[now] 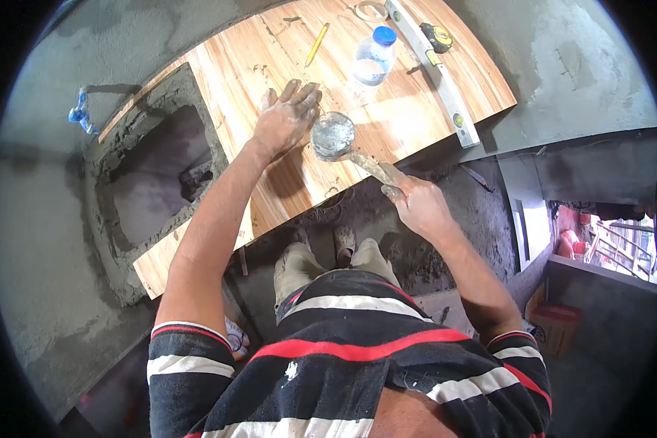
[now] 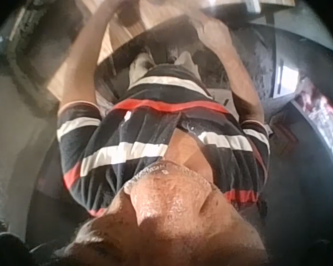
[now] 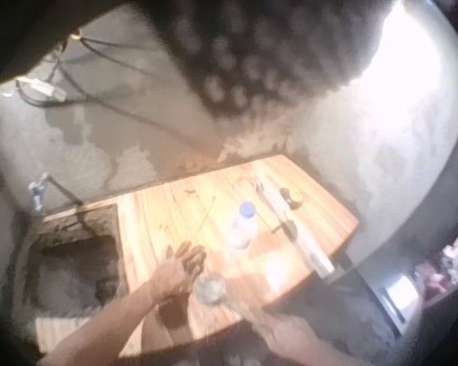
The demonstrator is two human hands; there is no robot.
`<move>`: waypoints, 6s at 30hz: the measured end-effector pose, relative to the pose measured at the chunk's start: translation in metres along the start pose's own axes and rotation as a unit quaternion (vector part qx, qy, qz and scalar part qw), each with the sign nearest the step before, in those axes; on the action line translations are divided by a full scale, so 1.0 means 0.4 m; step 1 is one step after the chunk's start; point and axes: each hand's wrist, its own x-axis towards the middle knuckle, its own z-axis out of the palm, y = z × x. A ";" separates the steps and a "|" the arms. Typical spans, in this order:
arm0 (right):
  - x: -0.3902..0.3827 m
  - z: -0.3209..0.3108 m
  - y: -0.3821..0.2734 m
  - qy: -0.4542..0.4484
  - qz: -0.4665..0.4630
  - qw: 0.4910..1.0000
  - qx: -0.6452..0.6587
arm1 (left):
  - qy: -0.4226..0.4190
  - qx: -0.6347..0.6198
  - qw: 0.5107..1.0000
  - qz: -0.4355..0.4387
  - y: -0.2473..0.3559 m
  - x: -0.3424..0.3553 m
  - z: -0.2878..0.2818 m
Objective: The person applies mortar onto the back of tile pieces using a trowel, places them onto a countertop structure by hand, and taps them into place with a mallet.
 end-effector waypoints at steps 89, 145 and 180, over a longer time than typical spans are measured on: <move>0.776 0.099 -0.280 0.138 0.080 0.986 0.055 | 0.022 -0.023 0.985 -0.170 -0.316 0.233 0.029; 1.004 0.198 -0.426 -0.009 0.040 0.999 0.024 | 0.056 -0.369 0.910 -0.180 -0.349 0.174 0.128; 0.929 0.214 -0.082 0.110 0.054 0.992 -0.007 | 0.190 -0.102 0.958 -0.190 -0.359 0.080 -0.007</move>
